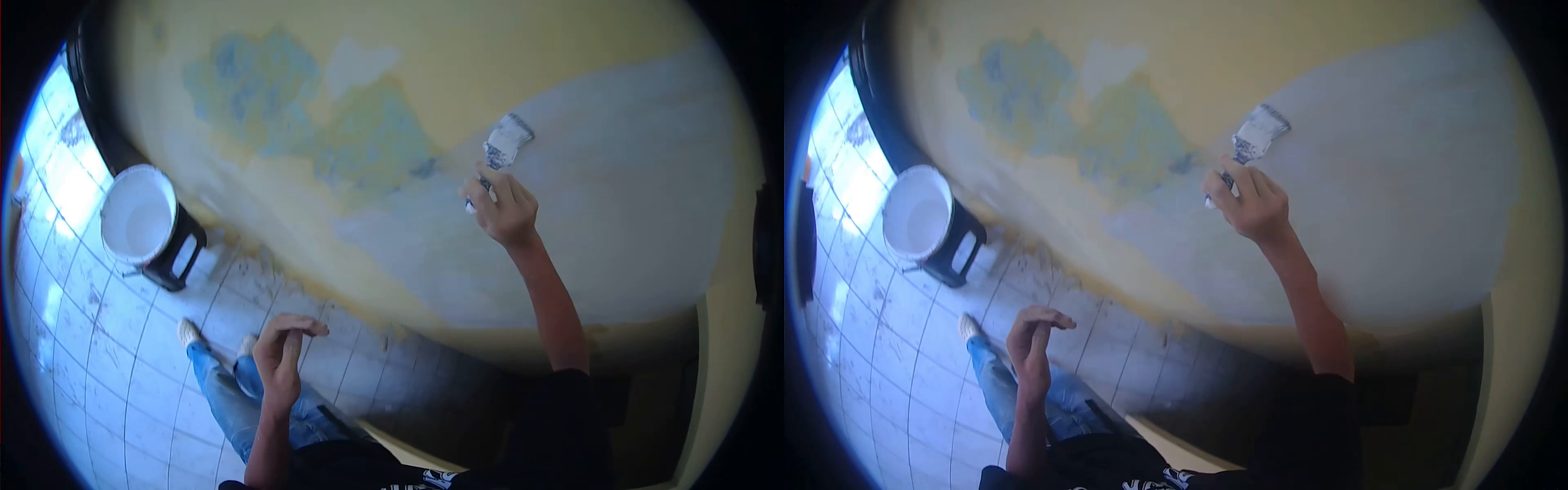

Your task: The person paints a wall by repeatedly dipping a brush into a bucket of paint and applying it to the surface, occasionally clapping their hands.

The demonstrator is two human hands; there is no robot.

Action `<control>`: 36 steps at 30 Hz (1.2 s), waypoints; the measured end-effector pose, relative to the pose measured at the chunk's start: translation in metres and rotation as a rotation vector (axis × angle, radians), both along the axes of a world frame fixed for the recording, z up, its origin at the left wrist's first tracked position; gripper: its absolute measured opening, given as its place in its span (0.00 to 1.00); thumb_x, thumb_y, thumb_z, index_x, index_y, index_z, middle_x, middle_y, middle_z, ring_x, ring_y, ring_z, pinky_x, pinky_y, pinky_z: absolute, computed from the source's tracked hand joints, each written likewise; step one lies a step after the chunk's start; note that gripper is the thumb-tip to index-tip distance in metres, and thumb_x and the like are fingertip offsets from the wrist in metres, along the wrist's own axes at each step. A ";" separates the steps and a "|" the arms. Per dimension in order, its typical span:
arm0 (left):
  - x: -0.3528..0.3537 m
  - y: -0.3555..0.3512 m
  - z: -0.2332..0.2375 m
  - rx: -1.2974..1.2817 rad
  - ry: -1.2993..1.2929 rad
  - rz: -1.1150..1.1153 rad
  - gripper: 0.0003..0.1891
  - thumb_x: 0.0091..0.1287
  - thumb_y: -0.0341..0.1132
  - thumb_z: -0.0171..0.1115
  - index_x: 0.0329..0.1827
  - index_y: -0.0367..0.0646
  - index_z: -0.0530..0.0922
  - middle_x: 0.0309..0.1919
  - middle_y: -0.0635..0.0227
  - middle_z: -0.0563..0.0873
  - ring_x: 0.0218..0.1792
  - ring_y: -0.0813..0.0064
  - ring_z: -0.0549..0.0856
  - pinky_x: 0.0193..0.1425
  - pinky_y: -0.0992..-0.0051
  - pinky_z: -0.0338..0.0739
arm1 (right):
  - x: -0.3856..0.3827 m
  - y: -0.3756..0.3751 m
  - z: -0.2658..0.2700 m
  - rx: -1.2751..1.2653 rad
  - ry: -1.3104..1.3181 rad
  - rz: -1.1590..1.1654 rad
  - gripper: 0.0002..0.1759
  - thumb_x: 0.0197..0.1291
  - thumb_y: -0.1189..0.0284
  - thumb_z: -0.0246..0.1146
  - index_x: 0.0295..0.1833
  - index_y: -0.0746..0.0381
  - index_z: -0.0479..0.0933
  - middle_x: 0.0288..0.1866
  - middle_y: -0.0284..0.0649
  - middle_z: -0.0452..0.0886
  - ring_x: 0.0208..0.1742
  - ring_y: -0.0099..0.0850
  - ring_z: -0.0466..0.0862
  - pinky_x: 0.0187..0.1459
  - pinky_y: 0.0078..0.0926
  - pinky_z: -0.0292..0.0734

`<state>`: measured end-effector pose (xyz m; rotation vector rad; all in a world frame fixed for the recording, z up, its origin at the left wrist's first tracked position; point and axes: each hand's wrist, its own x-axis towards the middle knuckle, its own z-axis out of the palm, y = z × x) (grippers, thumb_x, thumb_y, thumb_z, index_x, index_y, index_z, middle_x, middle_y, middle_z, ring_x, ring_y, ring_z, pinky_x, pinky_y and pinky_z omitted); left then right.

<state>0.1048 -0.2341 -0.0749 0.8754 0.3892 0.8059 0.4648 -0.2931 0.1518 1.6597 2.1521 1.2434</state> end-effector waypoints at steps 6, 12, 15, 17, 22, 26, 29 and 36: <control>0.001 0.015 -0.058 -0.050 0.149 0.003 0.13 0.79 0.18 0.48 0.53 0.34 0.82 0.44 0.57 0.89 0.48 0.68 0.88 0.57 0.69 0.79 | -0.035 -0.015 -0.188 -0.307 0.504 -0.129 0.17 0.51 0.82 0.69 0.47 0.55 0.84 0.50 0.36 0.87 0.40 0.35 0.91 0.38 0.34 0.88; 0.019 0.034 -0.038 -0.004 0.069 0.001 0.11 0.81 0.20 0.48 0.53 0.36 0.81 0.44 0.57 0.88 0.46 0.68 0.89 0.55 0.68 0.81 | -0.021 -0.030 -0.179 -0.236 0.761 -0.172 0.10 0.62 0.83 0.66 0.46 0.59 0.83 0.45 0.42 0.89 0.45 0.40 0.92 0.45 0.34 0.88; 0.024 0.036 -0.026 -0.028 0.036 -0.050 0.13 0.81 0.21 0.47 0.55 0.35 0.82 0.45 0.58 0.89 0.49 0.68 0.89 0.58 0.69 0.80 | 0.003 -0.027 -0.079 0.076 0.640 -0.188 0.06 0.76 0.78 0.63 0.51 0.60 0.85 0.45 0.42 0.91 0.47 0.38 0.93 0.49 0.34 0.88; 0.029 0.032 -0.025 -0.038 0.025 -0.084 0.13 0.82 0.21 0.47 0.55 0.35 0.82 0.46 0.58 0.89 0.50 0.68 0.89 0.59 0.69 0.80 | 0.010 -0.033 -0.031 0.225 0.709 -0.066 0.06 0.78 0.75 0.64 0.52 0.66 0.83 0.45 0.46 0.91 0.47 0.40 0.93 0.47 0.35 0.89; 0.049 0.020 -0.044 -0.081 0.060 -0.164 0.13 0.81 0.20 0.47 0.55 0.35 0.82 0.46 0.58 0.90 0.50 0.69 0.89 0.59 0.69 0.80 | -0.010 -0.034 0.002 0.328 0.178 -0.018 0.14 0.86 0.71 0.52 0.52 0.75 0.74 0.45 0.60 0.86 0.34 0.41 0.92 0.35 0.32 0.94; 0.065 0.019 -0.084 -0.149 0.129 -0.187 0.14 0.80 0.18 0.46 0.52 0.33 0.83 0.46 0.56 0.90 0.49 0.68 0.89 0.58 0.69 0.80 | 0.010 -0.043 -0.104 0.252 0.053 -0.119 0.11 0.83 0.73 0.54 0.51 0.71 0.76 0.42 0.54 0.88 0.37 0.42 0.92 0.40 0.37 0.91; 0.070 0.031 -0.117 -0.025 0.185 -0.202 0.13 0.80 0.18 0.47 0.51 0.33 0.82 0.45 0.54 0.89 0.49 0.66 0.89 0.58 0.68 0.81 | 0.014 -0.051 -0.217 0.173 0.142 -0.261 0.06 0.76 0.79 0.58 0.50 0.69 0.80 0.46 0.53 0.91 0.43 0.42 0.92 0.45 0.37 0.88; 0.081 0.040 -0.177 -0.024 0.195 -0.214 0.10 0.81 0.21 0.48 0.49 0.33 0.81 0.45 0.51 0.87 0.46 0.63 0.89 0.57 0.67 0.83 | 0.003 -0.047 -0.322 0.098 0.576 -0.199 0.08 0.68 0.84 0.61 0.50 0.66 0.81 0.41 0.52 0.92 0.44 0.40 0.92 0.47 0.33 0.86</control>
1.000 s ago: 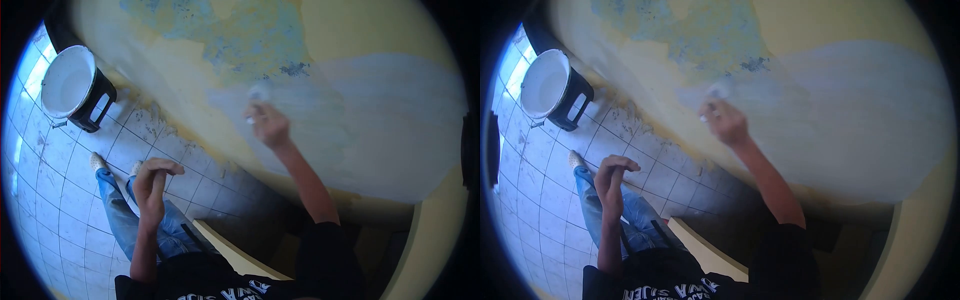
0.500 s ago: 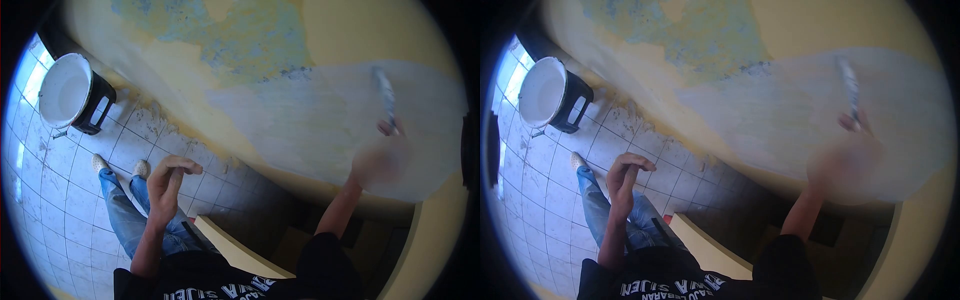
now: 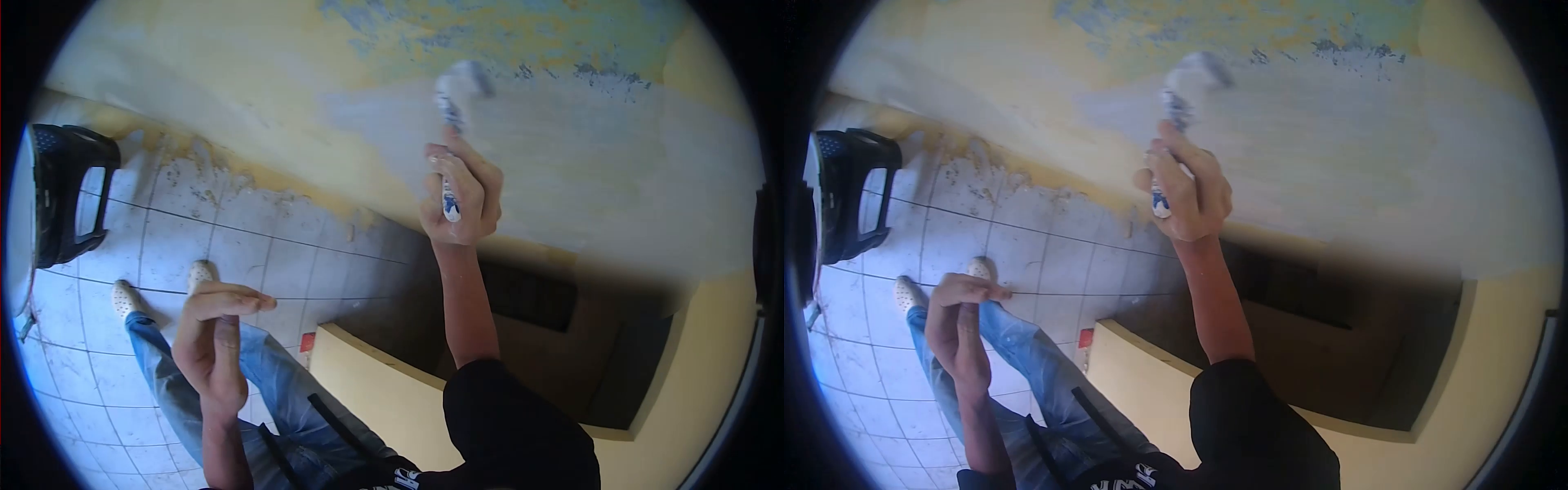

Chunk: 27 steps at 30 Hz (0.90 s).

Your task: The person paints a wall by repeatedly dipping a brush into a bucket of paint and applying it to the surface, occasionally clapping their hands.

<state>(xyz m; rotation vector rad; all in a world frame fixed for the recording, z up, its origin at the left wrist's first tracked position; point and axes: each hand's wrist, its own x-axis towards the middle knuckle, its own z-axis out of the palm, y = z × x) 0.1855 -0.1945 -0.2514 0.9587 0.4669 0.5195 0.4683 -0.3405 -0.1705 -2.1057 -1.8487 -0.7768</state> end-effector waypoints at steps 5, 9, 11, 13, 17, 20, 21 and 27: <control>0.012 -0.014 0.011 -0.071 -0.063 0.016 0.10 0.82 0.22 0.50 0.48 0.33 0.82 0.44 0.51 0.87 0.46 0.63 0.90 0.56 0.67 0.84 | 0.024 0.010 0.051 -0.046 0.070 0.097 0.07 0.78 0.77 0.57 0.53 0.67 0.79 0.35 0.50 0.91 0.40 0.39 0.93 0.48 0.36 0.85; 0.004 -0.030 0.007 -0.054 -0.097 0.005 0.08 0.84 0.26 0.50 0.49 0.36 0.79 0.42 0.54 0.86 0.44 0.64 0.89 0.54 0.66 0.83 | 0.041 0.003 0.139 0.157 -0.175 0.129 0.19 0.84 0.63 0.56 0.52 0.72 0.76 0.35 0.56 0.88 0.31 0.43 0.90 0.41 0.42 0.89; -0.001 -0.039 -0.006 -0.081 -0.074 0.005 0.08 0.84 0.26 0.50 0.49 0.36 0.79 0.42 0.54 0.86 0.44 0.64 0.89 0.54 0.66 0.83 | 0.034 0.002 0.179 0.220 -0.428 0.248 0.22 0.84 0.60 0.58 0.51 0.74 0.74 0.34 0.59 0.86 0.27 0.45 0.89 0.36 0.43 0.91; -0.004 -0.046 -0.028 -0.094 -0.053 0.008 0.07 0.84 0.25 0.50 0.49 0.37 0.78 0.41 0.54 0.86 0.43 0.64 0.89 0.54 0.66 0.83 | 0.030 0.003 0.193 0.298 -0.619 0.326 0.21 0.83 0.62 0.60 0.49 0.74 0.74 0.33 0.59 0.85 0.27 0.45 0.89 0.35 0.43 0.92; -0.007 -0.057 -0.072 -0.125 -0.036 0.042 0.07 0.83 0.25 0.50 0.49 0.37 0.78 0.41 0.53 0.87 0.42 0.64 0.89 0.54 0.67 0.83 | 0.037 0.011 0.120 0.380 -0.608 0.235 0.20 0.84 0.64 0.58 0.46 0.73 0.74 0.36 0.57 0.86 0.28 0.43 0.89 0.41 0.47 0.93; -0.008 -0.050 -0.087 -0.091 -0.038 0.088 0.06 0.82 0.24 0.50 0.49 0.37 0.78 0.40 0.53 0.87 0.42 0.64 0.88 0.53 0.67 0.83 | 0.011 0.013 0.010 0.220 -0.451 0.128 0.16 0.84 0.68 0.55 0.46 0.71 0.78 0.40 0.51 0.88 0.33 0.42 0.88 0.43 0.43 0.92; -0.009 -0.045 -0.087 -0.063 -0.044 0.105 0.06 0.82 0.24 0.50 0.49 0.37 0.78 0.40 0.52 0.87 0.41 0.64 0.88 0.53 0.67 0.83 | 0.001 0.012 -0.022 0.200 -0.362 0.081 0.14 0.83 0.70 0.55 0.47 0.70 0.79 0.42 0.48 0.89 0.35 0.43 0.88 0.43 0.39 0.90; -0.037 -0.008 -0.053 -0.022 -0.165 0.160 0.08 0.81 0.21 0.51 0.50 0.33 0.81 0.44 0.52 0.87 0.45 0.62 0.89 0.57 0.64 0.83 | -0.097 0.040 -0.132 0.022 0.423 0.058 0.14 0.61 0.82 0.74 0.52 0.64 0.85 0.48 0.44 0.92 0.38 0.41 0.90 0.38 0.35 0.86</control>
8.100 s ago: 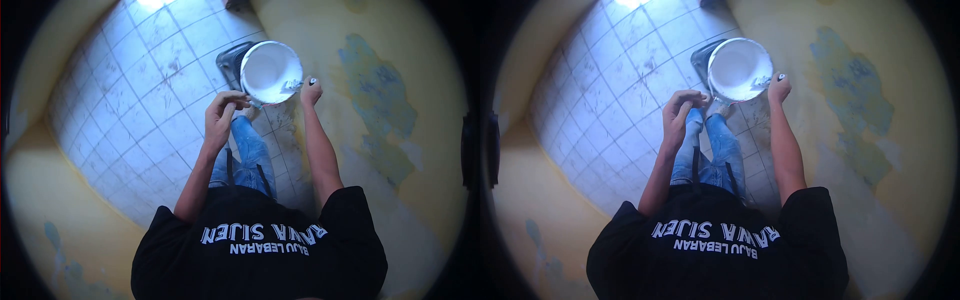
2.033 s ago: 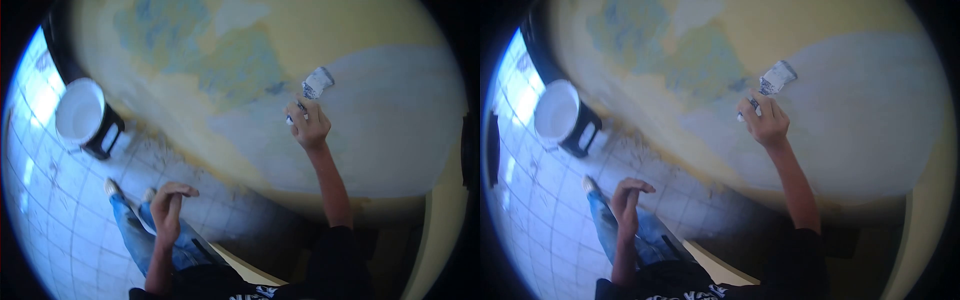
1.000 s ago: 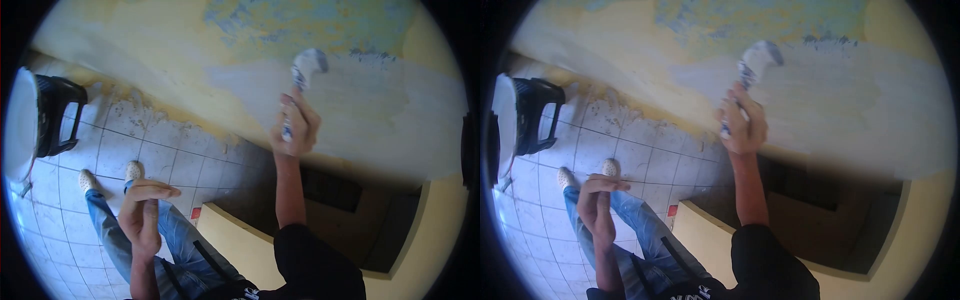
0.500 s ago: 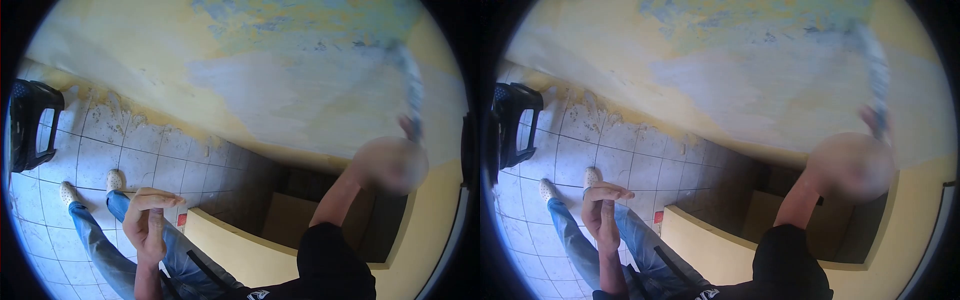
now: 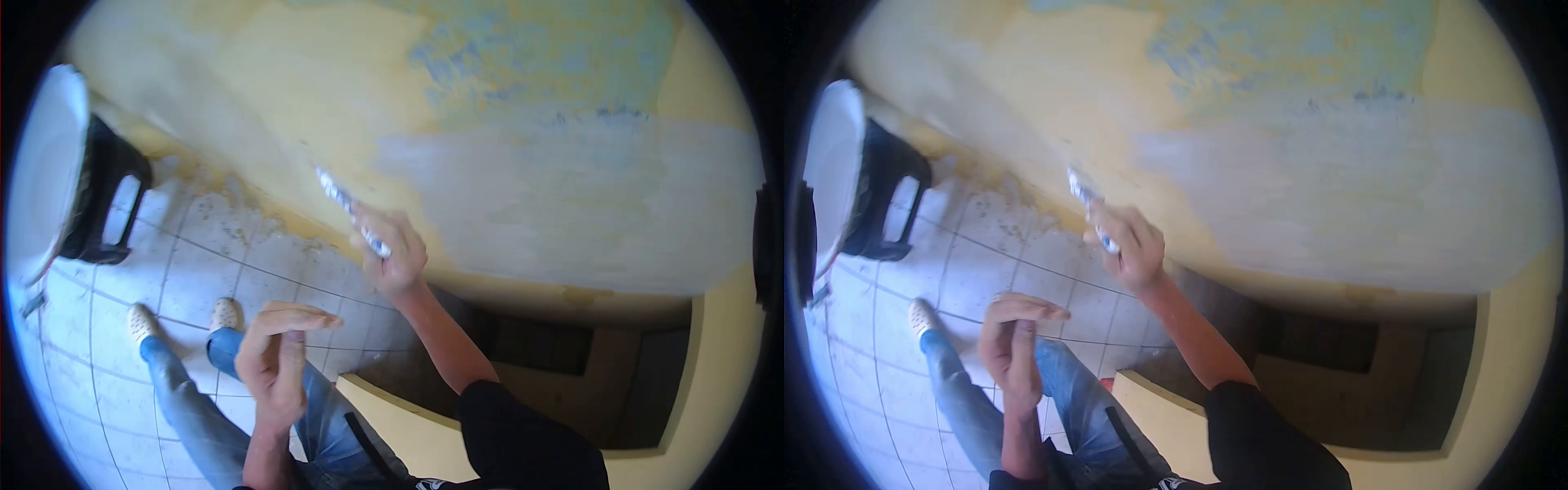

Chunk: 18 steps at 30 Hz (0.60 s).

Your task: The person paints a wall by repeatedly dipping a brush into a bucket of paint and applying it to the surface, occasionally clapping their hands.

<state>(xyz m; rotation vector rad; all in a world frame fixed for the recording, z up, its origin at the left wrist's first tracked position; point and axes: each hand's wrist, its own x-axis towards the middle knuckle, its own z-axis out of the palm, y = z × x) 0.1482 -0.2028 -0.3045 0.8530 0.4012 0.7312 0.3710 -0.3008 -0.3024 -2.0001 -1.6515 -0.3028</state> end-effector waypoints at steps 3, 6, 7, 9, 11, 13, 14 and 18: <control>-0.032 0.016 0.024 -0.036 0.020 0.086 0.10 0.80 0.20 0.51 0.52 0.32 0.82 0.46 0.51 0.89 0.48 0.62 0.90 0.57 0.65 0.83 | -0.042 0.026 0.024 -0.074 0.131 0.082 0.08 0.68 0.79 0.72 0.50 0.68 0.83 0.43 0.48 0.91 0.43 0.41 0.92 0.44 0.33 0.87; -0.073 0.052 0.031 0.040 0.154 0.189 0.10 0.80 0.19 0.50 0.52 0.32 0.82 0.47 0.52 0.89 0.49 0.63 0.90 0.58 0.67 0.81 | -0.055 0.078 0.037 -0.005 0.144 0.108 0.09 0.71 0.75 0.72 0.51 0.68 0.83 0.44 0.49 0.91 0.43 0.39 0.92 0.46 0.32 0.87; -0.088 0.064 0.033 0.031 0.188 0.238 0.11 0.79 0.19 0.50 0.53 0.32 0.82 0.47 0.52 0.89 0.50 0.63 0.90 0.59 0.67 0.81 | -0.061 0.094 0.041 0.020 0.183 0.080 0.09 0.73 0.73 0.71 0.51 0.68 0.83 0.45 0.49 0.90 0.43 0.38 0.91 0.46 0.33 0.87; -0.116 0.091 0.039 0.007 0.272 0.348 0.12 0.79 0.19 0.49 0.53 0.31 0.82 0.48 0.53 0.88 0.50 0.64 0.90 0.60 0.67 0.81 | -0.072 0.123 0.047 0.097 0.285 0.050 0.11 0.76 0.70 0.69 0.52 0.69 0.83 0.47 0.48 0.89 0.43 0.35 0.90 0.46 0.32 0.87; -0.142 0.110 0.039 -0.015 0.288 0.443 0.14 0.78 0.17 0.47 0.57 0.31 0.81 0.48 0.54 0.88 0.52 0.64 0.89 0.63 0.67 0.80 | -0.094 0.163 0.056 0.223 0.494 0.095 0.09 0.75 0.72 0.69 0.51 0.68 0.83 0.47 0.47 0.89 0.45 0.34 0.90 0.46 0.33 0.87; -0.164 0.121 0.038 -0.003 0.330 0.488 0.14 0.78 0.18 0.47 0.58 0.31 0.81 0.50 0.54 0.88 0.54 0.65 0.89 0.64 0.67 0.81 | -0.125 0.205 0.066 0.289 0.678 0.153 0.07 0.73 0.75 0.70 0.51 0.67 0.84 0.46 0.45 0.90 0.46 0.35 0.90 0.48 0.34 0.87; -0.172 0.126 0.039 -0.013 0.344 0.499 0.14 0.78 0.18 0.47 0.58 0.31 0.81 0.51 0.54 0.88 0.55 0.65 0.89 0.65 0.67 0.81 | -0.138 0.222 0.069 0.280 0.710 0.172 0.07 0.73 0.75 0.70 0.51 0.67 0.84 0.46 0.45 0.89 0.45 0.35 0.90 0.48 0.34 0.87; -0.194 0.138 0.045 -0.047 0.319 0.507 0.15 0.80 0.20 0.46 0.60 0.31 0.81 0.53 0.55 0.88 0.57 0.66 0.89 0.67 0.66 0.81 | -0.167 0.278 0.062 0.129 0.436 0.275 0.07 0.71 0.78 0.72 0.51 0.67 0.85 0.45 0.44 0.89 0.43 0.34 0.90 0.48 0.32 0.86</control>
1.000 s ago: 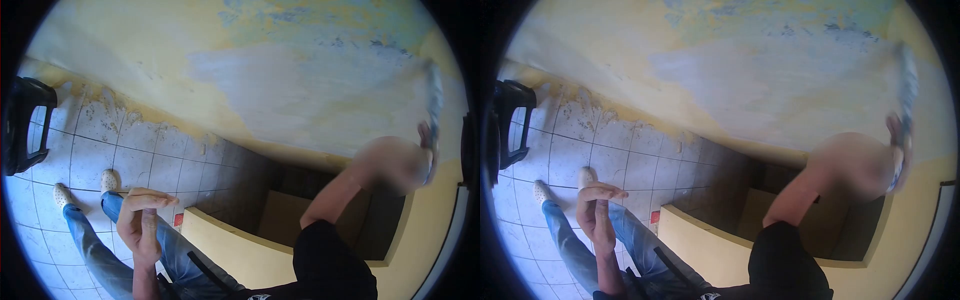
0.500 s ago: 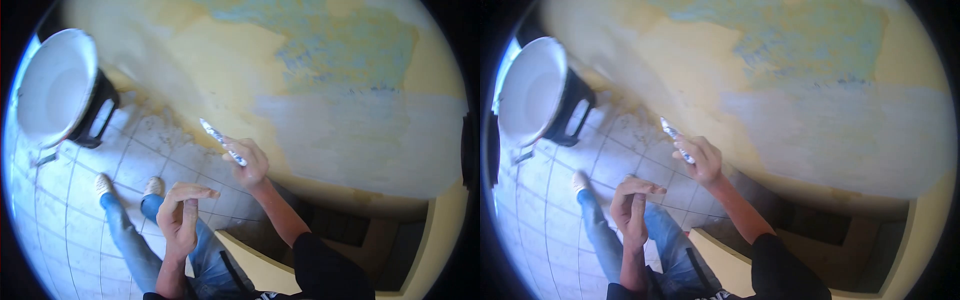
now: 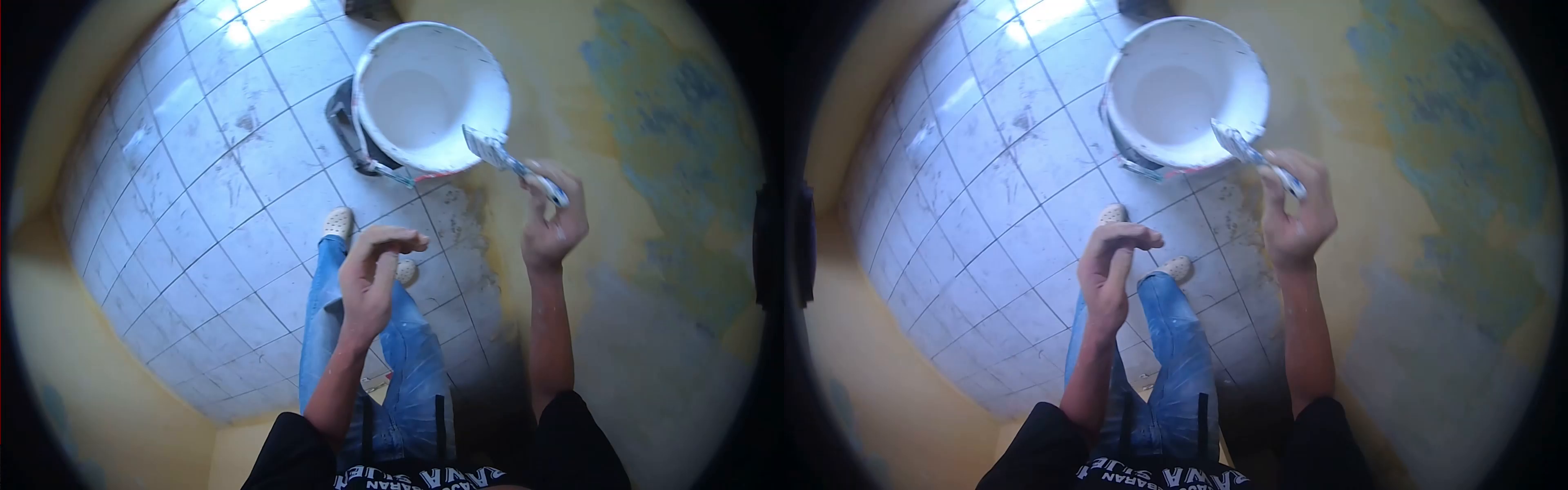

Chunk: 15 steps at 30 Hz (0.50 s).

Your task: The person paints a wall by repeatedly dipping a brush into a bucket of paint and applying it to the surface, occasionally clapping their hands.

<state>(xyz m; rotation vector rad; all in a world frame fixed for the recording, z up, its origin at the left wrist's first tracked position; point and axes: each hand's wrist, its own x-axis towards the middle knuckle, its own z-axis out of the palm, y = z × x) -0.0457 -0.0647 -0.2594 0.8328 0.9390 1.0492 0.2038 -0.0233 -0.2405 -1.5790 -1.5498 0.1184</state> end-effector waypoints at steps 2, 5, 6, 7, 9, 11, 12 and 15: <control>-0.006 0.006 0.001 -0.007 -0.002 -0.017 0.15 0.81 0.21 0.46 0.61 0.32 0.81 0.53 0.56 0.88 0.57 0.67 0.89 0.68 0.66 0.81 | -0.016 0.033 -0.013 -0.130 -0.017 0.043 0.07 0.69 0.78 0.72 0.50 0.66 0.86 0.45 0.43 0.89 0.43 0.35 0.90 0.47 0.32 0.86; -0.012 0.023 -0.006 -0.021 -0.032 -0.026 0.15 0.81 0.22 0.47 0.61 0.33 0.81 0.53 0.57 0.89 0.56 0.68 0.89 0.68 0.66 0.81 | -0.033 0.090 -0.055 -0.325 0.071 0.082 0.07 0.70 0.77 0.71 0.50 0.65 0.87 0.46 0.43 0.90 0.44 0.36 0.91 0.48 0.31 0.86; -0.016 0.035 -0.012 -0.036 -0.041 -0.023 0.14 0.81 0.22 0.47 0.61 0.33 0.81 0.53 0.57 0.89 0.56 0.68 0.89 0.68 0.66 0.81 | -0.039 0.111 -0.074 -0.395 0.114 0.086 0.07 0.70 0.77 0.71 0.50 0.65 0.87 0.46 0.44 0.90 0.44 0.36 0.91 0.48 0.31 0.86; -0.012 0.035 -0.015 -0.042 -0.043 -0.025 0.14 0.81 0.22 0.48 0.60 0.33 0.81 0.52 0.57 0.89 0.56 0.68 0.89 0.67 0.66 0.81 | -0.035 0.118 -0.091 -0.413 0.122 0.103 0.07 0.71 0.76 0.70 0.50 0.66 0.87 0.46 0.44 0.90 0.44 0.37 0.91 0.48 0.31 0.86; -0.011 0.050 -0.024 -0.072 -0.063 -0.022 0.14 0.81 0.22 0.48 0.60 0.33 0.82 0.52 0.58 0.89 0.56 0.69 0.89 0.67 0.67 0.81 | -0.036 0.142 -0.121 -0.461 0.128 0.135 0.07 0.72 0.74 0.69 0.51 0.66 0.87 0.47 0.45 0.90 0.45 0.38 0.91 0.48 0.32 0.86; -0.012 0.068 -0.036 -0.106 -0.087 -0.022 0.14 0.82 0.22 0.48 0.60 0.34 0.82 0.52 0.58 0.89 0.55 0.69 0.89 0.66 0.67 0.81 | -0.039 0.158 -0.135 -0.528 0.113 0.115 0.08 0.73 0.74 0.68 0.51 0.66 0.87 0.47 0.45 0.90 0.45 0.38 0.92 0.48 0.33 0.87; -0.014 0.077 -0.041 -0.104 -0.087 -0.027 0.14 0.82 0.22 0.48 0.60 0.34 0.82 0.52 0.58 0.90 0.55 0.70 0.89 0.66 0.67 0.81 | -0.040 0.162 -0.136 -0.528 0.130 0.098 0.08 0.73 0.74 0.68 0.51 0.66 0.87 0.47 0.45 0.90 0.45 0.38 0.92 0.48 0.33 0.87; -0.019 0.097 -0.054 -0.124 -0.079 -0.033 0.13 0.82 0.23 0.48 0.59 0.33 0.82 0.52 0.57 0.89 0.56 0.69 0.89 0.66 0.66 0.81 | -0.046 0.169 -0.147 -0.540 0.119 0.137 0.08 0.74 0.73 0.68 0.51 0.66 0.86 0.47 0.44 0.89 0.45 0.37 0.92 0.48 0.33 0.86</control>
